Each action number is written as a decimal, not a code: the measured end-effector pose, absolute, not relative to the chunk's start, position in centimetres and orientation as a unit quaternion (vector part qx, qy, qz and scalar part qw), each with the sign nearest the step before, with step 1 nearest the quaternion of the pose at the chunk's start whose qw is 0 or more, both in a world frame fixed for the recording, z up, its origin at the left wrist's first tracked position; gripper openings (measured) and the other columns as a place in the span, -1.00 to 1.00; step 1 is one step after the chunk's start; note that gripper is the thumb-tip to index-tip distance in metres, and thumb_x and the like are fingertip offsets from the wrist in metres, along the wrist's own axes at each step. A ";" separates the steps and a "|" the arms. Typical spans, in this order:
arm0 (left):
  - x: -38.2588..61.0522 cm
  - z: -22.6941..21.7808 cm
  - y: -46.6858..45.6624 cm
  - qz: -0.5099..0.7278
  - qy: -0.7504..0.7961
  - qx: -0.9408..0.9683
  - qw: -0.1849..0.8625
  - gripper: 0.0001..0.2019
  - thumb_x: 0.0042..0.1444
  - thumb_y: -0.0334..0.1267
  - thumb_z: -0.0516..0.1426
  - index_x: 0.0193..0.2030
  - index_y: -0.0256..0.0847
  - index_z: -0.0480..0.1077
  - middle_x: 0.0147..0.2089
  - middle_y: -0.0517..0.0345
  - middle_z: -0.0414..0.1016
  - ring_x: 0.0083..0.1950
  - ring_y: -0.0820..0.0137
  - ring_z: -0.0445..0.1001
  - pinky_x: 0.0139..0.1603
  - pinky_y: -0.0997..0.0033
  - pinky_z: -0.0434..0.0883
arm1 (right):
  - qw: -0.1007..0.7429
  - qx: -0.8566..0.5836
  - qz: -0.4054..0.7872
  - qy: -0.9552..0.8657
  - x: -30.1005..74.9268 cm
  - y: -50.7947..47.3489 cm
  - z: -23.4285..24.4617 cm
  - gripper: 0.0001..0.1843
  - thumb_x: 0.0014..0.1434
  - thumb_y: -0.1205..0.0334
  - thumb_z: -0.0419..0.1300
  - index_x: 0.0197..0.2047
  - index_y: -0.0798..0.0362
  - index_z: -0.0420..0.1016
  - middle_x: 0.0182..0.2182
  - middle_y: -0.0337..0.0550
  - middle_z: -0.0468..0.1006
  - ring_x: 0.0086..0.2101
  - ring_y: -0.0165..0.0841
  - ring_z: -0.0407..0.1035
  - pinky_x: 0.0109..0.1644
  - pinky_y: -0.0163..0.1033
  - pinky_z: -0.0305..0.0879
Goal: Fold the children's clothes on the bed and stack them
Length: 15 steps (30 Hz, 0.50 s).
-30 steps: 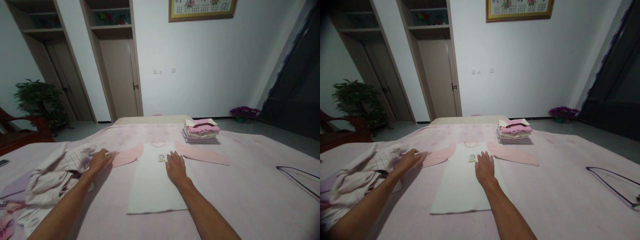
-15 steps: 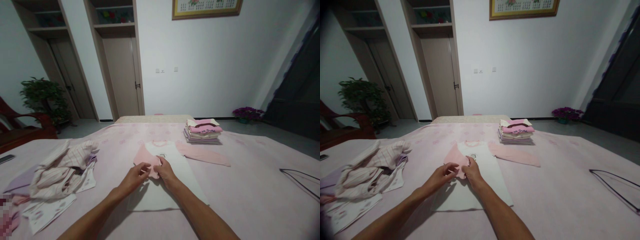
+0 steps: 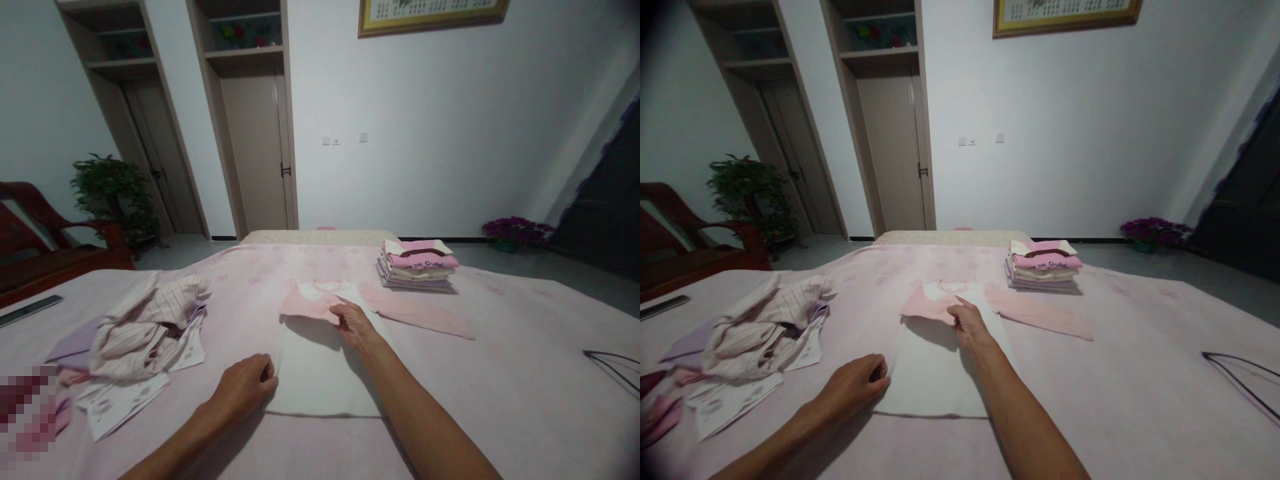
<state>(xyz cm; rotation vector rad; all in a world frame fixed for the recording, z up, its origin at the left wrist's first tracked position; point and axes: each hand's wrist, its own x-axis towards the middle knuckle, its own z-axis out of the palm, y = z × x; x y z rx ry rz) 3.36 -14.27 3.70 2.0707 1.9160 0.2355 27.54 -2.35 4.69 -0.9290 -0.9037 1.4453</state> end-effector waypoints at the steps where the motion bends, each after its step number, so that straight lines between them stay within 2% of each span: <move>1: 3.4 3.7 -14.2 0.096 0.667 0.719 0.168 -0.89 0.10 -0.21 0.06 -0.35 -0.14 0.36 -0.30 0.16 0.55 -0.27 0.32 0.45 -0.30 0.38 0.11 | 0.563 -0.400 0.621 -0.372 27.8 -2.0 4.9 -0.48 -0.23 0.44 0.22 -0.10 0.06 0.56 -0.42 -0.18 0.62 -0.38 -0.31 0.49 -0.38 -0.31 0.37; 7: 4.9 5.2 -13.6 0.189 0.632 0.716 0.229 -0.93 0.11 -0.26 0.03 -0.35 -0.15 0.29 -0.36 0.22 0.50 -0.32 0.41 0.43 -0.31 0.45 0.17 | 0.580 -0.445 0.571 -0.375 29.3 0.4 7.2 -0.25 -0.28 0.48 0.18 0.10 0.19 0.49 -0.50 -0.27 0.52 -0.51 -0.43 0.35 -0.47 -0.37 0.27; 12: 8.7 6.7 -13.2 0.216 0.584 0.742 0.249 -0.92 0.08 -0.30 0.05 -0.33 -0.16 0.36 -0.34 0.19 0.53 -0.31 0.39 0.44 -0.32 0.47 0.20 | 0.611 -0.453 0.499 -0.416 31.2 2.0 9.9 -0.20 -0.29 0.45 0.14 0.15 0.24 0.48 -0.59 -0.41 0.38 -0.62 -0.56 0.10 -0.57 -0.45 -0.02; 15: 11.0 6.4 -13.0 0.205 0.559 0.758 0.267 -0.88 0.07 -0.29 0.07 -0.32 -0.17 0.42 -0.33 0.16 0.56 -0.30 0.37 0.46 -0.33 0.46 0.21 | 0.621 -0.466 0.420 -0.470 32.2 2.3 11.3 -0.22 -0.25 0.41 0.14 0.15 0.24 0.49 -0.55 -0.36 0.42 -0.59 -0.53 0.15 -0.53 -0.42 0.03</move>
